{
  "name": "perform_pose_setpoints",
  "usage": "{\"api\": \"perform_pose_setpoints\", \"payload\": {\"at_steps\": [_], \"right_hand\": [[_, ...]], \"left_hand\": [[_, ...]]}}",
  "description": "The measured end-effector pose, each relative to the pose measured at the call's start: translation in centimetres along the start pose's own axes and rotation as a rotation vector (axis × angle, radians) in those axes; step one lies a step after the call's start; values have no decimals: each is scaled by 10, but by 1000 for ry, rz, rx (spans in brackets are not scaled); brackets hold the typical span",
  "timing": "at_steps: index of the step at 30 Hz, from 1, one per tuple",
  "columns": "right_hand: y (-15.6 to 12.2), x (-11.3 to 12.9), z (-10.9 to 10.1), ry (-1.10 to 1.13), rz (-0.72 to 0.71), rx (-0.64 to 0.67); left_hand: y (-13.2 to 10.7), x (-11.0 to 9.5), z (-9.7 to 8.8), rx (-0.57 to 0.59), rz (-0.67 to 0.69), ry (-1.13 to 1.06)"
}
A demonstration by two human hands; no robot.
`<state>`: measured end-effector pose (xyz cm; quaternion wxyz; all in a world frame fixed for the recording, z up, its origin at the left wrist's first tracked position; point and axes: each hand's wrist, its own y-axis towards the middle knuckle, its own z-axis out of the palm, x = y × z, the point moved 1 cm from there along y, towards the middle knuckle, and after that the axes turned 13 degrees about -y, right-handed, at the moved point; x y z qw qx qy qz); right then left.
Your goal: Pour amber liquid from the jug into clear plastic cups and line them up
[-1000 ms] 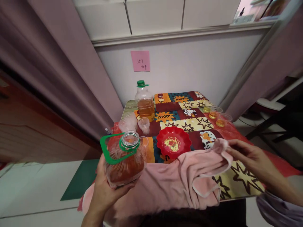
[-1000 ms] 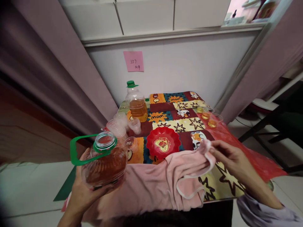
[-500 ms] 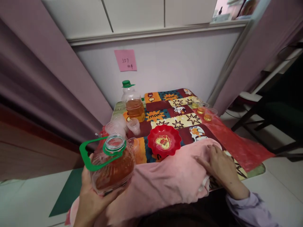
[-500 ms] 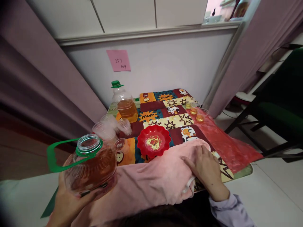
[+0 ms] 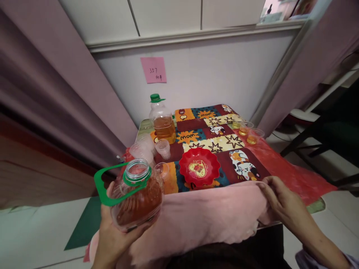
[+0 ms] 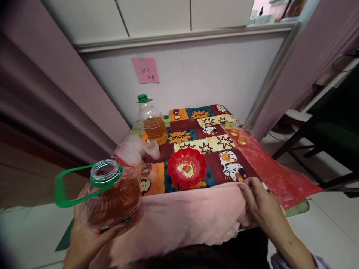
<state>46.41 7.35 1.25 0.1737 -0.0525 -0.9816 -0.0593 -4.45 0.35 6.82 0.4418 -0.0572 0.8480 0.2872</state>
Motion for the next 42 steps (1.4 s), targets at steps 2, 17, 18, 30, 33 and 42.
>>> {"api": "perform_pose_setpoints", "payload": {"at_steps": [2,17,18,30,33,42], "right_hand": [[9,-11,13,-63,-43,0],[-21,32,92,-376,-370,-275],[-28,27,100,-380,-393,-261],[80,89,64,401,6,296],[106,106,85,519,49,400],[108,108,74,388,-31,263]], "left_hand": [[-2,4,-1,1,1,14],[-11,30,-14,1,60,100],[-11,33,-15,10,62,110],[-12,24,-11,-2,9,61],[-13,35,-18,39,23,102],[-8,12,-10,38,47,57]]}}
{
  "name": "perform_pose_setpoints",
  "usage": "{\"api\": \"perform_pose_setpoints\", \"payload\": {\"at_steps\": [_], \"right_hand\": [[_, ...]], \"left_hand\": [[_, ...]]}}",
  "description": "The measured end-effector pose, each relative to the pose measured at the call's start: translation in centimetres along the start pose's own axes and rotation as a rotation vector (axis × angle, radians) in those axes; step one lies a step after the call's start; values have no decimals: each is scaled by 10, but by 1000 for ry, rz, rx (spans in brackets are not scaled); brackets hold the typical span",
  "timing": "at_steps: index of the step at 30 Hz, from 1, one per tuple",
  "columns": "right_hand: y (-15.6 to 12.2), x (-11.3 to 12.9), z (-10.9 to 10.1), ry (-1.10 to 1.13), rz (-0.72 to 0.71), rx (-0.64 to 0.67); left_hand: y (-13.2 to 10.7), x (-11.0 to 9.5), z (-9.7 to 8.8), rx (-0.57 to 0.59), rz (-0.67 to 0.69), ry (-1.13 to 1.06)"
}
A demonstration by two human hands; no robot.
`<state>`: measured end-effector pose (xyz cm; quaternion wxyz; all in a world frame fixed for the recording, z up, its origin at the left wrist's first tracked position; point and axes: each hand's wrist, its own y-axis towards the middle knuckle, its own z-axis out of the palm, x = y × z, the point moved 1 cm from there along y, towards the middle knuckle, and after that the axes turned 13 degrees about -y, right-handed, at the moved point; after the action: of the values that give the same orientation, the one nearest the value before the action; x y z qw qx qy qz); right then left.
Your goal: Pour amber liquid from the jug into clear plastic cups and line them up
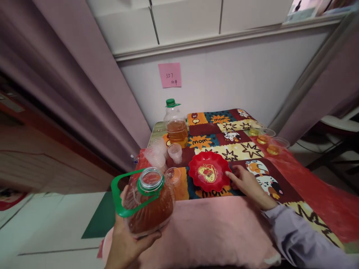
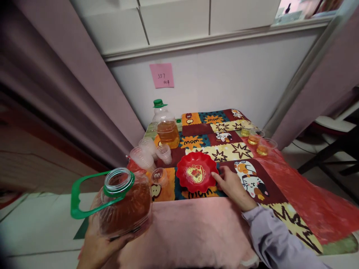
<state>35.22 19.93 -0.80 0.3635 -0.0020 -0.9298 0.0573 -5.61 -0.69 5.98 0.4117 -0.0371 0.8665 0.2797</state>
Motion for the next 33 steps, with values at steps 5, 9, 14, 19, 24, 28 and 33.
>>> {"api": "perform_pose_setpoints", "payload": {"at_steps": [5,9,14,19,24,28,33], "right_hand": [[-14,64,-28,-118,-409,-182],[-16,136,18,-150,-776,-50],[-17,189,94,-369,-734,136],[-15,186,91,-323,-688,85],[8,119,31,-222,-573,-197],[24,72,17,-331,-464,-141],[22,64,33,-353,-478,-121]], "left_hand": [[0,-4,1,35,-3,-17],[0,-2,-1,83,53,-26],[-1,-1,5,-9,30,-86],[-2,6,9,-50,-11,-74],[4,-4,10,-16,-3,-52],[11,-15,12,33,-26,-87],[11,-21,16,-17,-91,-150]]}}
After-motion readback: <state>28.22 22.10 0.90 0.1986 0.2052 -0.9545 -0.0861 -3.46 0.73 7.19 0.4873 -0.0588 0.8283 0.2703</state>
